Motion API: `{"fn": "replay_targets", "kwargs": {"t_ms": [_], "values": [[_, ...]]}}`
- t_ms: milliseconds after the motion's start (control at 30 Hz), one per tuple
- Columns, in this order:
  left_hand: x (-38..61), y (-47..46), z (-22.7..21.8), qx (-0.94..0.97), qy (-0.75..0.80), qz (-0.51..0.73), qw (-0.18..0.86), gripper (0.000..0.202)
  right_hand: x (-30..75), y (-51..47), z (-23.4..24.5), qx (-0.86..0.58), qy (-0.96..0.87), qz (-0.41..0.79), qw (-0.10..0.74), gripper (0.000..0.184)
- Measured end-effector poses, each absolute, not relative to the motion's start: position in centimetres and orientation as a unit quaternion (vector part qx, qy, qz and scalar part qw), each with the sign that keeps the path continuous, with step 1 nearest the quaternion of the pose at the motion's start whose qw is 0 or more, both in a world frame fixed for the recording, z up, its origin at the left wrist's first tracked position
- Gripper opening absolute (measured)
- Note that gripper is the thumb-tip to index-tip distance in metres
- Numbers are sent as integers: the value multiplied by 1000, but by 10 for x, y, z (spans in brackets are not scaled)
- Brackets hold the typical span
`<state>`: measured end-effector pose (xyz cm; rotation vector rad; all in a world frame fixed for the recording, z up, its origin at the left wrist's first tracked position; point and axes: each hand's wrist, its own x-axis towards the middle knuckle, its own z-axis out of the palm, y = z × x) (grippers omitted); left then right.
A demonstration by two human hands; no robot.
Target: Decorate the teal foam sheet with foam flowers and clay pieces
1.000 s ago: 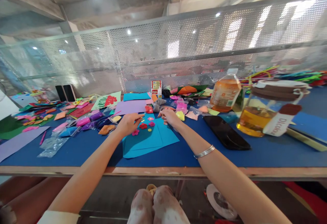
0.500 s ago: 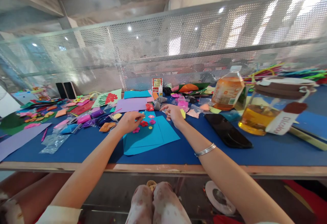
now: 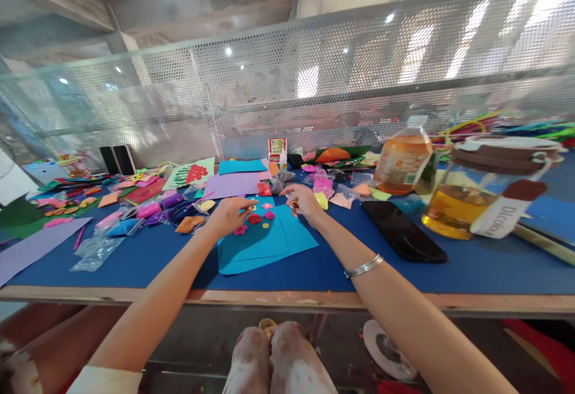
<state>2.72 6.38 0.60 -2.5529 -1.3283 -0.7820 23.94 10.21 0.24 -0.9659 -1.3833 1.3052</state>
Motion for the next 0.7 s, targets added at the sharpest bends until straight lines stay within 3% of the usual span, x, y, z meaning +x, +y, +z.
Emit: {"fn": "replay_targets", "kwargs": {"t_ms": [200, 433, 700], "values": [[25, 66, 5, -858, -439, -257, 76, 26, 239, 104, 0, -419, -559, 534, 476, 16], [23, 69, 2, -865, -426, -256, 69, 26, 238, 102, -1, -428, -537, 535, 492, 29], [26, 63, 10, -872, -420, -243, 66, 15, 236, 103, -3, -428, -554, 517, 492, 28]]}}
